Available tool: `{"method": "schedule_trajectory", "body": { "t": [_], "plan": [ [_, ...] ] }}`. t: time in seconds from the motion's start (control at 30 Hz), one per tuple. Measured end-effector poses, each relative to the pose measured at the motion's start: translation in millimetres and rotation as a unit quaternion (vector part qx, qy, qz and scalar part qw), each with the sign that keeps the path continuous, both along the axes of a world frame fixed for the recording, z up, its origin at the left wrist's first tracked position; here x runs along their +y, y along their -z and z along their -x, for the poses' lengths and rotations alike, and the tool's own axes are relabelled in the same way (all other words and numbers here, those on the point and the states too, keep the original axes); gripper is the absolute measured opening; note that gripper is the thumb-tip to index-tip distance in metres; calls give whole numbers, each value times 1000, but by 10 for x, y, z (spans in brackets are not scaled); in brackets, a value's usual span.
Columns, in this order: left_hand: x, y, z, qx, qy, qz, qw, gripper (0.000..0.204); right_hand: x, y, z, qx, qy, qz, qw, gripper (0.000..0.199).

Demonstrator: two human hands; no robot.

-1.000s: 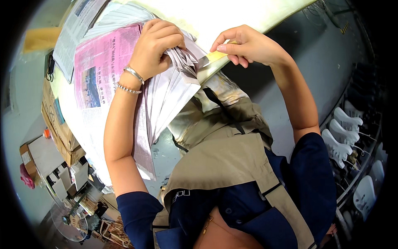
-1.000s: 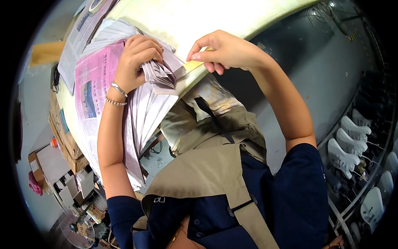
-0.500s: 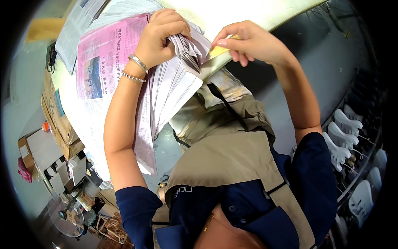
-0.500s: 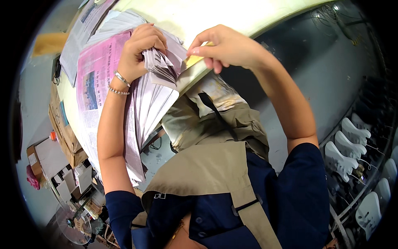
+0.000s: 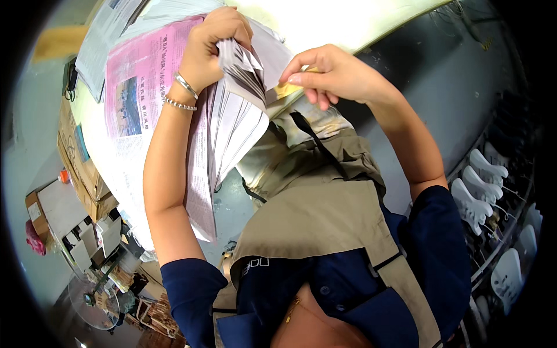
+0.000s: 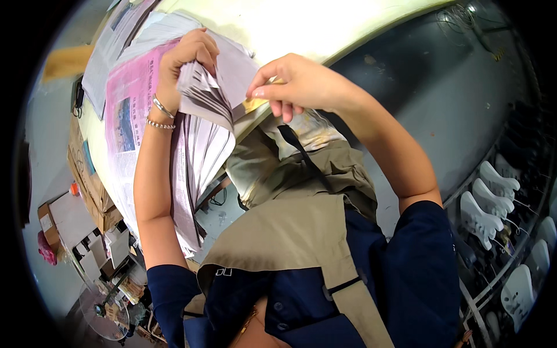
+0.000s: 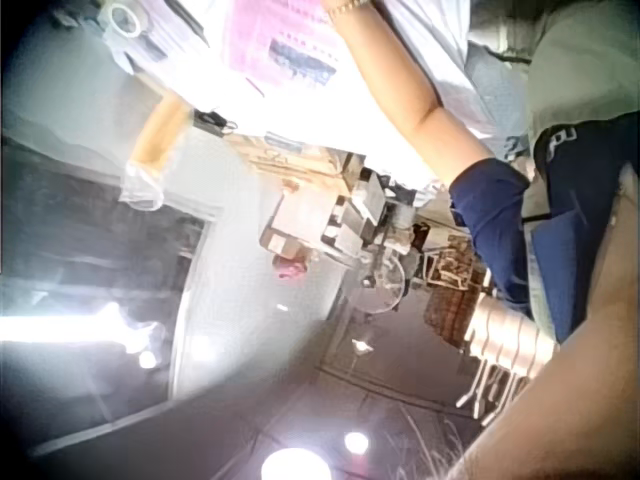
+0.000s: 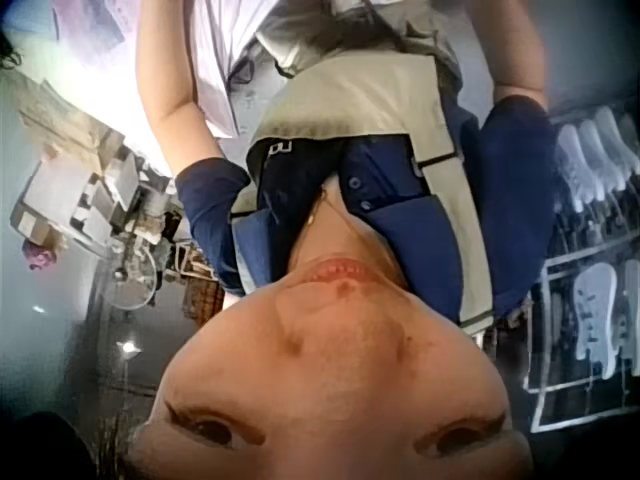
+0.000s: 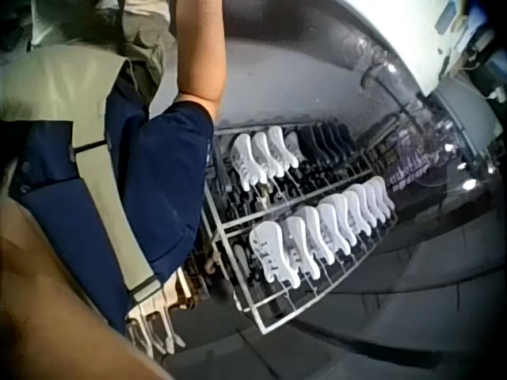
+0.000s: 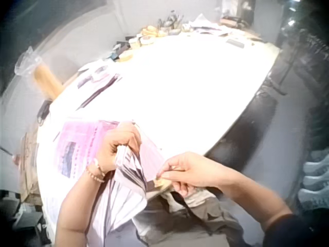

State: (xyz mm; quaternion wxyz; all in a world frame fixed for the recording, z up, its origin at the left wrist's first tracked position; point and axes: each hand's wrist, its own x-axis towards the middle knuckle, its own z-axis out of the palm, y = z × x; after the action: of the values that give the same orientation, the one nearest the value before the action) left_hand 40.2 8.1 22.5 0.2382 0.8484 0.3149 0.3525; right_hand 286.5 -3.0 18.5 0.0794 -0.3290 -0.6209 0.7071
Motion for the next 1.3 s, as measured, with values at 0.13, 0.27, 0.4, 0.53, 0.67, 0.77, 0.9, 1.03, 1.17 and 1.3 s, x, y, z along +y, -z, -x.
{"method": "schedule_trajectory", "body": {
  "t": [0.13, 0.27, 0.4, 0.53, 0.67, 0.77, 0.9, 1.03, 1.17, 1.3],
  "plan": [
    [93, 82, 163, -135, 38, 42, 989, 24, -238, -6, 279, 13, -29, 49, 998, 22],
    [256, 229, 283, -340, 129, 78, 928, 21, -575, 64, 581, 45, -42, 87, 994, 21],
    [228, 182, 406, -409, 135, 118, 895, 19, -990, 109, 898, 68, -45, 132, 988, 19],
    [101, 113, 524, -425, 118, 131, 888, 18, -1407, 168, 1263, 106, -49, 146, 982, 19],
    [57, 79, 596, -419, 100, 141, 891, 18, -1852, 332, 1704, 155, -39, 138, 977, 14],
    [33, 44, 579, -416, 95, 142, 893, 18, -2135, 536, 1980, 179, -36, 66, 981, 18],
    [24, -1, 554, -391, 84, 141, 906, 19, -2206, 562, 1903, 123, -244, 25, 962, 14],
    [29, -72, 432, -283, 39, 138, 948, 21, -1780, 662, 1340, 98, -192, -16, 976, 14],
    [-70, -310, 89, 159, -52, 46, 985, 39, -965, 330, 360, -7, -82, 78, 994, 15],
    [-118, -265, -60, 185, -9, -80, 979, 31, -611, -84, -393, -36, 79, 32, 996, 18]
  ]
}}
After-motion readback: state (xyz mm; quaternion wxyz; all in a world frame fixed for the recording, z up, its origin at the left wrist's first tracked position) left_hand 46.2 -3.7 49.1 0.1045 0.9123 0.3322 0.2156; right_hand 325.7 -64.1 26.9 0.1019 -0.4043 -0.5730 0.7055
